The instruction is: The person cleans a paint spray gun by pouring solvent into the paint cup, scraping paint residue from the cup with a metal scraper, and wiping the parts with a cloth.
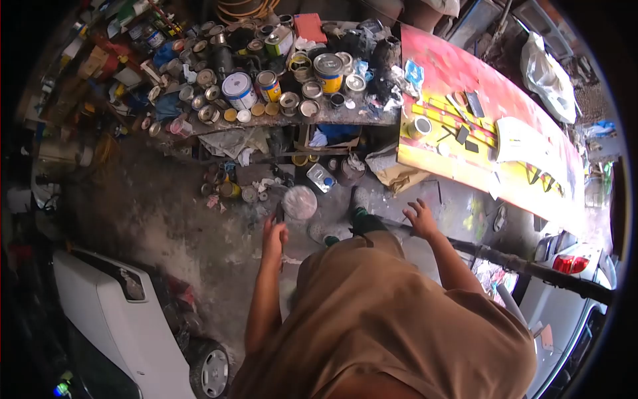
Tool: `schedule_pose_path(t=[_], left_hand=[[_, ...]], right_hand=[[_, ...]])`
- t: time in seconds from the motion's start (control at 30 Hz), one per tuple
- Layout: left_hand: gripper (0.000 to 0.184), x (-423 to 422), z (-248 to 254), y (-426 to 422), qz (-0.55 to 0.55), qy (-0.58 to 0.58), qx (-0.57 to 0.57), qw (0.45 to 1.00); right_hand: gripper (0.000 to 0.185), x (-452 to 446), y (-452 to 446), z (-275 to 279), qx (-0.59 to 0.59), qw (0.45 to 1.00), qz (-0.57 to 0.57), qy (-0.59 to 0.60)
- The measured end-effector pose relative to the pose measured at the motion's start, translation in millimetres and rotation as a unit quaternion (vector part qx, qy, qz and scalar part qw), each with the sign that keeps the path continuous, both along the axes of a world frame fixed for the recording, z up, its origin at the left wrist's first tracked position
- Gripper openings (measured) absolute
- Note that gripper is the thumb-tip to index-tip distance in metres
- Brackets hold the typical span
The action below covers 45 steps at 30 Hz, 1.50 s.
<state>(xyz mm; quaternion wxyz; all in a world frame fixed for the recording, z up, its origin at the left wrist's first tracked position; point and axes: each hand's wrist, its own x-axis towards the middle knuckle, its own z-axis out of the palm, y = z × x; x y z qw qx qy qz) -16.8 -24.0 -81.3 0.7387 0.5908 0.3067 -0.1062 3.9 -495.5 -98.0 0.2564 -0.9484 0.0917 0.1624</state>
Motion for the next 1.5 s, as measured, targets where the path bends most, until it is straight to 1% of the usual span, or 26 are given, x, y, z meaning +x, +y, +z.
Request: schedule_pose_path(t=[0.07, 0.17, 0.2, 0.3, 0.33, 0.43, 0.47, 0.57, 0.6, 0.63, 0.7, 0.73, 0.77, 0.83, 0.87, 0.93, 0.97, 1.0, 1.07, 1.1, 1.2, 1.23, 1.27, 1.37, 1.4, 1.5], left_hand=[[0.058, 17, 2, -5, 0.058, 0.004, -0.026, 0.998], [0.056, 20, 20, -4, -0.047, -0.006, 0.075, 0.996], [0.055, 23, 23, -13, -0.105, 0.002, 0.003, 0.994], [0.057, 40, 18, -19, -0.011, -0.033, -0.046, 0.998], [0.057, 41, 18, -17, -0.016, -0.02, -0.01, 1.0], [0.053, 39, 26, -24, -0.107, -0.021, 0.009, 0.994], [0.053, 44, 31, -30, -0.119, -0.035, -0.047, 0.991], [0.055, 62, 26, -39, -0.041, -0.077, -0.025, 0.996], [0.056, 64, 28, -36, -0.078, -0.08, 0.0, 0.994], [0.056, 67, 30, -43, -0.103, -0.085, -0.003, 0.991], [0.055, 63, 35, -56, -0.153, -0.084, -0.001, 0.985], [0.057, 68, 40, -63, -0.153, -0.086, -0.036, 0.984], [0.057, 73, 39, -61, -0.142, -0.089, -0.027, 0.986], [0.058, 88, 37, -60, -0.121, -0.103, -0.016, 0.987], [0.058, 89, 39, -54, -0.143, -0.109, 0.008, 0.984], [0.057, 86, 44, -60, -0.181, -0.07, 0.011, 0.981], [0.057, 87, 50, -66, -0.201, -0.048, 0.014, 0.978], [0.056, 90, 54, -75, -0.196, -0.042, -0.022, 0.98], [0.057, 104, 46, -82, -0.166, -0.075, -0.055, 0.982], [0.058, 114, 44, -88, -0.148, -0.097, -0.075, 0.981], [0.057, 121, 57, -102, -0.197, -0.096, -0.016, 0.976], [0.056, 121, 62, -110, -0.219, -0.087, -0.003, 0.972], [0.057, 124, 69, -120, -0.233, -0.09, -0.03, 0.968], [0.062, 152, 61, -140, -0.177, -0.11, -0.066, 0.976], [0.065, 160, 58, -139, -0.19, -0.13, -0.038, 0.972], [0.064, 168, 71, -157, -0.255, -0.1, 0.011, 0.962]], right_hand=[[0.045, -5, -10, -8, -0.011, 1.0, -0.007, 0.027], [0.043, -16, -22, -27, -0.019, 1.0, -0.014, -0.002], [0.042, -25, -26, -37, -0.013, 1.0, -0.028, 0.004], [0.04, -34, -25, -35, 0.004, 0.999, -0.04, 0.01], [0.04, -37, -28, -41, -0.008, 1.0, -0.024, -0.004], [0.04, -47, -31, -52, 0.04, 0.998, -0.054, 0.01], [0.046, -51, -32, -55, -0.005, 0.999, -0.017, 0.03], [0.051, -64, -34, -78, 0.046, 0.996, -0.075, 0.024], [0.067, -66, -38, -88, 0.062, 0.991, -0.091, 0.073], [0.072, -69, -38, -90, 0.097, 0.981, -0.135, 0.096], [0.081, -84, -26, -99, 0.174, 0.947, -0.222, 0.151], [0.092, -91, -24, -116, 0.188, 0.929, -0.26, 0.184], [0.093, -92, -10, -101, 0.233, 0.896, -0.304, 0.226], [0.095, -70, 29, -28, 0.317, 0.815, -0.385, 0.294], [0.096, -78, 14, -81, 0.482, 0.732, -0.375, 0.302], [0.093, -82, -9, -165, 0.399, 0.815, -0.305, 0.29], [0.092, -73, -3, -160, 0.352, 0.85, -0.27, 0.284], [0.091, -70, -12, -149, 0.322, 0.849, -0.292, 0.3], [0.089, -39, 0, -44, 0.264, 0.841, -0.337, 0.331], [0.088, -33, -2, -27, 0.303, 0.839, -0.345, 0.291], [0.083, -11, -8, 13, 0.403, 0.821, -0.352, 0.199], [0.08, -3, -9, 13, 0.388, 0.837, -0.34, 0.179], [0.077, 3, -9, 12, 0.374, 0.852, -0.329, 0.16], [0.067, 11, -5, 13, 0.296, 0.914, -0.263, 0.091], [0.064, 18, -9, 16, 0.26, 0.936, -0.23, 0.064], [0.056, 45, -27, 19, 0.188, 0.962, -0.196, -0.026]])
